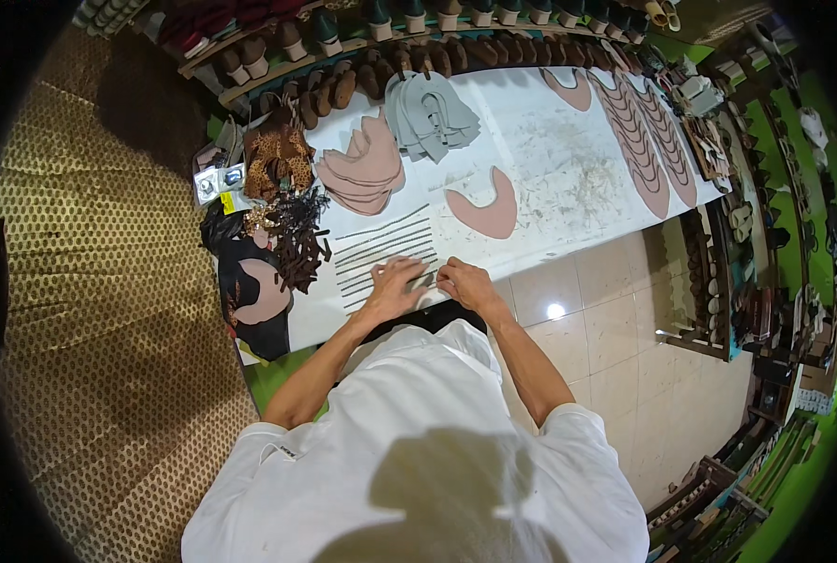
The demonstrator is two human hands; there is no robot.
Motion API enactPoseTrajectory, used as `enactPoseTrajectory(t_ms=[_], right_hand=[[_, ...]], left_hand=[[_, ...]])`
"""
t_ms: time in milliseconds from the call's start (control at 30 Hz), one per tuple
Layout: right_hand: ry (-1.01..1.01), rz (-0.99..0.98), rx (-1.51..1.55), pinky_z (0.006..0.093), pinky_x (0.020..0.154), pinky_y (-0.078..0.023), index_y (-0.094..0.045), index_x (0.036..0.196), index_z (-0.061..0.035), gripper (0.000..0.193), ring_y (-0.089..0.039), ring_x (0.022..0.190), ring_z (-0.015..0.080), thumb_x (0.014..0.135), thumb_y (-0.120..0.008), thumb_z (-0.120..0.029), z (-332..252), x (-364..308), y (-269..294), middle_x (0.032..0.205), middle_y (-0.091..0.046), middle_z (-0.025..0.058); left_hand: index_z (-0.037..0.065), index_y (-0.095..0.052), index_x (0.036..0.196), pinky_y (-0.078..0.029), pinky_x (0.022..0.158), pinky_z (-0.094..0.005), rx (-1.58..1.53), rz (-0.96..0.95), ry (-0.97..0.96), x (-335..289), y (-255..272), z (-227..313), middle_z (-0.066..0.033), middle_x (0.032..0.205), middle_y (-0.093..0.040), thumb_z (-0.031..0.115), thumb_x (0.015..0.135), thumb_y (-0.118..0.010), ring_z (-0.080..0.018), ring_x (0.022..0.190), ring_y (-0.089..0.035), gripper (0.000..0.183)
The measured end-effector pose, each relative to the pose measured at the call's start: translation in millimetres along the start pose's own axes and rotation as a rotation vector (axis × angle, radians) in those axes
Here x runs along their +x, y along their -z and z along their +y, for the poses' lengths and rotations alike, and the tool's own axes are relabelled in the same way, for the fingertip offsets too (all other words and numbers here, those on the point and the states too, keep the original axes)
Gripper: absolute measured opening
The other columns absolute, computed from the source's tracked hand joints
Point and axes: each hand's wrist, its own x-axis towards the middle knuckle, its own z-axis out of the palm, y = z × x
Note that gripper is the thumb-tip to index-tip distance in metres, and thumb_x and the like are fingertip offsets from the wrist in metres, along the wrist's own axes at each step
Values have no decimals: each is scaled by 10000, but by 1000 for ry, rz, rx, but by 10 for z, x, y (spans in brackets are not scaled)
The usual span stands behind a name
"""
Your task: Organizing and stacking shoe upper components and bundles of laces on a factory workbench.
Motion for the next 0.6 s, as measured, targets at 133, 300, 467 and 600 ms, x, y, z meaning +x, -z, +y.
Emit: enactPoseTrajectory(t_ms=[133, 300, 467, 600], right_hand=[[-26, 17, 44, 448, 800, -558, -720, 992, -93, 141, -706, 935, 327, 937, -686, -218, 8, -57, 313, 1014, -695, 82], [-131, 21, 22, 435, 815, -561, -728, 949, -81, 148, -710, 943, 322, 888, -687, -209, 316, -71, 694, 1024, -727, 98], [-248, 103, 52, 412, 795, -553, -721, 903, -41, 217, -701, 895, 331, 844, -691, -248, 984, -159, 1070, 932, -733, 140], [-352, 108, 67, 413, 797, -559, -743, 924, -48, 240, -707, 882, 323, 848, -687, -268, 1392, -195, 1329, 946, -751, 121]], left_hand=[[122, -664, 1368, -317, 1033, -552, -201, -238, 104, 225, 2, 359, -105, 1063, -760, 334, 947, -698, -269, 1032, -681, 473], [74, -797, 1124, -393, 978, -419, -321, -207, 148, 501, -142, 298, -87, 827, -772, 332, 935, -704, -218, 816, -720, 333], [28, -796, 1103, -541, 734, -278, -352, -312, 200, 955, -96, 387, -76, 839, -773, 227, 967, -721, -133, 739, -698, 252], [73, -811, 1080, -478, 839, -288, -259, -271, 184, 1236, -166, 296, -50, 855, -789, 297, 943, -727, -144, 777, -715, 275]])
